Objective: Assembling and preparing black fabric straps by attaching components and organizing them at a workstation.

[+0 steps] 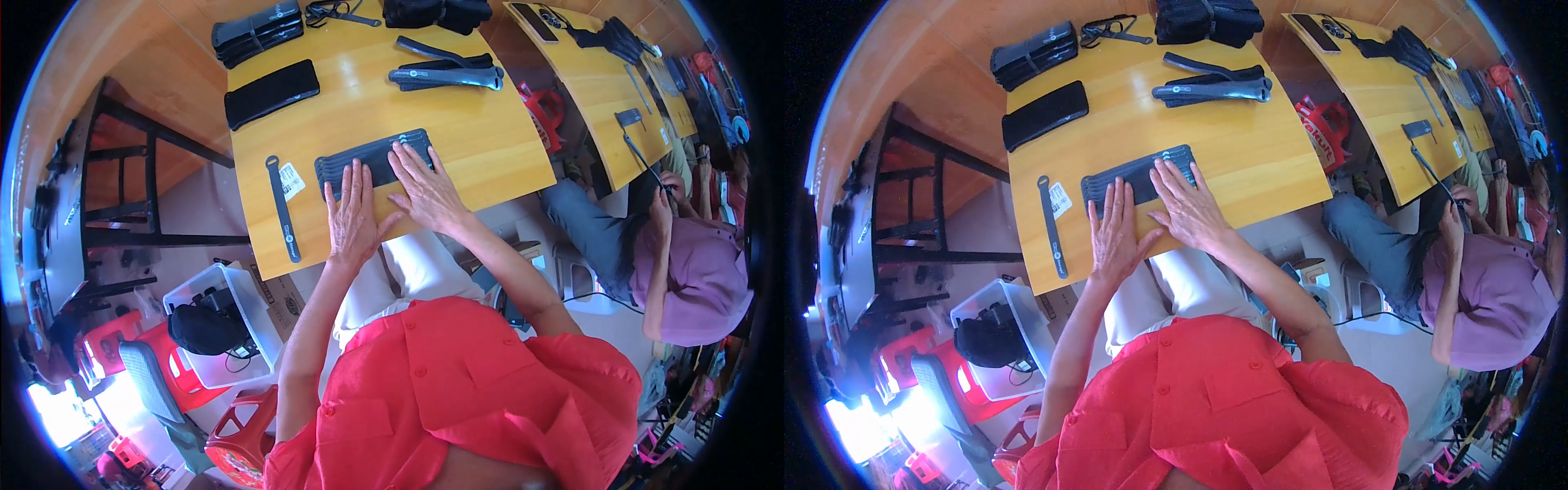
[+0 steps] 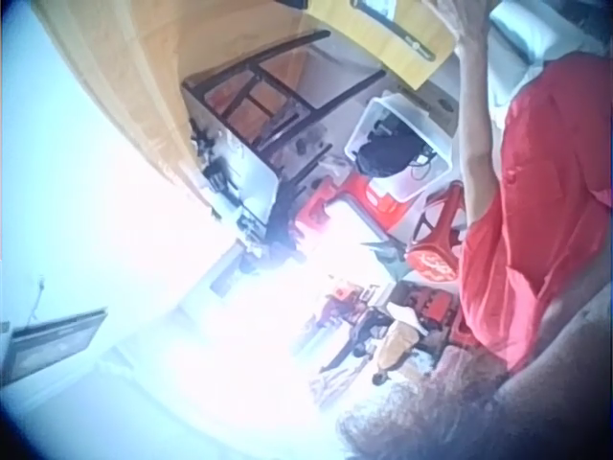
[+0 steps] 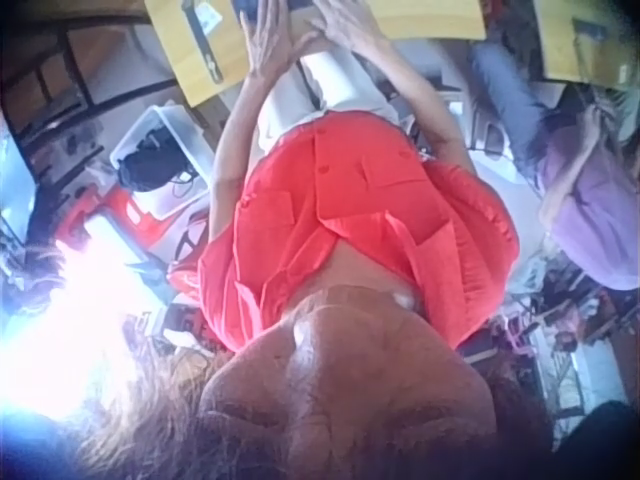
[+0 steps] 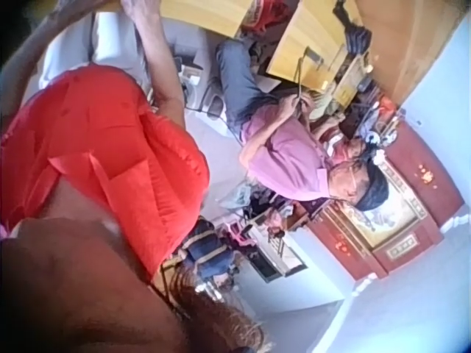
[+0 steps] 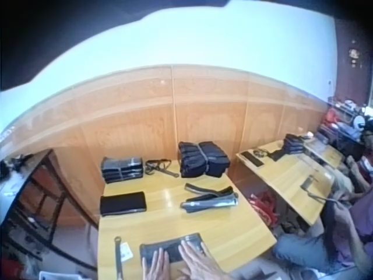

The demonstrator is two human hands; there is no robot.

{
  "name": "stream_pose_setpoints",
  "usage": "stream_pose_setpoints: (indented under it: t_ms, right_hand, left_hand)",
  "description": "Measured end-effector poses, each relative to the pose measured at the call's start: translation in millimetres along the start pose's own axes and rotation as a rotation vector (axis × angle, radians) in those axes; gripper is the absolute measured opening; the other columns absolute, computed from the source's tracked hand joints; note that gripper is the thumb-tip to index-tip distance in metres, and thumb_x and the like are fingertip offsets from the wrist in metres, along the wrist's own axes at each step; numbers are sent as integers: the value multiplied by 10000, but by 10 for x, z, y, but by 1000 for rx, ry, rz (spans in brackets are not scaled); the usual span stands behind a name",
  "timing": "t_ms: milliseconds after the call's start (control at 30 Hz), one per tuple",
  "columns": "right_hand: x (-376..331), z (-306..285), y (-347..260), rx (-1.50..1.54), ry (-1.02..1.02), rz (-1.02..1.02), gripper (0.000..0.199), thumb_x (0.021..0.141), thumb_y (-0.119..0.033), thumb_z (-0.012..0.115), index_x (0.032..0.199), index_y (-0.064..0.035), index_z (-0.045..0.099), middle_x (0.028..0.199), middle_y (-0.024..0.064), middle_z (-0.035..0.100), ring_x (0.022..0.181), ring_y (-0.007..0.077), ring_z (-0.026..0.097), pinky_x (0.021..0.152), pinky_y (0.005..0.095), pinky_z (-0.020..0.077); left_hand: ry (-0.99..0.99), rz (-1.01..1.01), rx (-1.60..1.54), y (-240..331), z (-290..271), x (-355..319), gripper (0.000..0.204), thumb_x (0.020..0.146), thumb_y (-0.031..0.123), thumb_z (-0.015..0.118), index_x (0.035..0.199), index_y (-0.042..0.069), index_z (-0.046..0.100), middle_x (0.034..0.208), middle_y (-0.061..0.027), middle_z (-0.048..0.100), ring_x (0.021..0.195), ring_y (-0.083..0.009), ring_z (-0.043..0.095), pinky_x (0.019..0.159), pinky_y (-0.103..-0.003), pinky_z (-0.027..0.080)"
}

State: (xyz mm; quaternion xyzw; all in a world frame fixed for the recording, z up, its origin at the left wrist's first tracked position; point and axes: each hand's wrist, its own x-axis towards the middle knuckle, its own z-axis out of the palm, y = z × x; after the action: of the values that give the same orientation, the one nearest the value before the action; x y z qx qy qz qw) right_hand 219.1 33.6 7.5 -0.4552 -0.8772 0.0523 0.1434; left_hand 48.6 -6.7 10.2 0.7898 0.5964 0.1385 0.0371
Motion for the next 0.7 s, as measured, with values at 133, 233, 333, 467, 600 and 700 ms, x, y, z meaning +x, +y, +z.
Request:
stream_pose_setpoints:
  t_ms: [133,233,333,467,600,700]
  right_hand:
    - [12,-33,8,15,-10,-4,662,867,-373,513,1358,20,306,1447,157,243,1347,265,229,1083,468,184]
    - [11,-34,28,13,-9,-7,662,865,-374,516,1351,28,314,1450,160,241,1345,270,235,1082,449,196]
    - [33,-61,40,55,-6,-29,642,872,-357,512,1343,36,322,1450,167,245,1344,276,241,1083,446,198]
    - [87,-139,241,214,-27,59,599,894,-319,488,1383,-33,292,1465,132,233,1358,254,214,1100,441,164]
    - [166,-236,431,133,8,157,590,911,-352,451,1400,-75,272,1478,109,205,1363,246,198,1101,450,155]
    - [203,-191,402,20,-10,111,628,901,-395,457,1405,-78,257,1483,102,188,1362,245,197,1099,464,154]
  left_hand:
    - [-11,20,-24,-14,-24,25,902,802,630,452,1372,-43,263,1447,-187,242,1355,-297,209,1083,-513,87]
    - [-15,6,-21,8,-44,50,922,785,642,469,1367,-45,272,1436,-196,261,1345,-306,233,1080,-519,98]
    - [-44,-7,-29,-7,-81,58,951,768,649,492,1373,-45,254,1427,-204,276,1340,-309,247,1080,-522,99]
    - [-31,-4,-60,-51,-102,67,973,758,647,513,1381,-44,228,1441,-203,245,1350,-305,223,1081,-528,91]
    - [-10,-8,19,-70,-108,108,986,751,646,522,1388,-39,209,1463,-188,191,1368,-296,171,1081,-534,78]
    - [-1,15,23,-45,-70,197,1005,736,658,524,1391,-35,207,1467,-180,184,1373,-288,157,1081,-533,74]
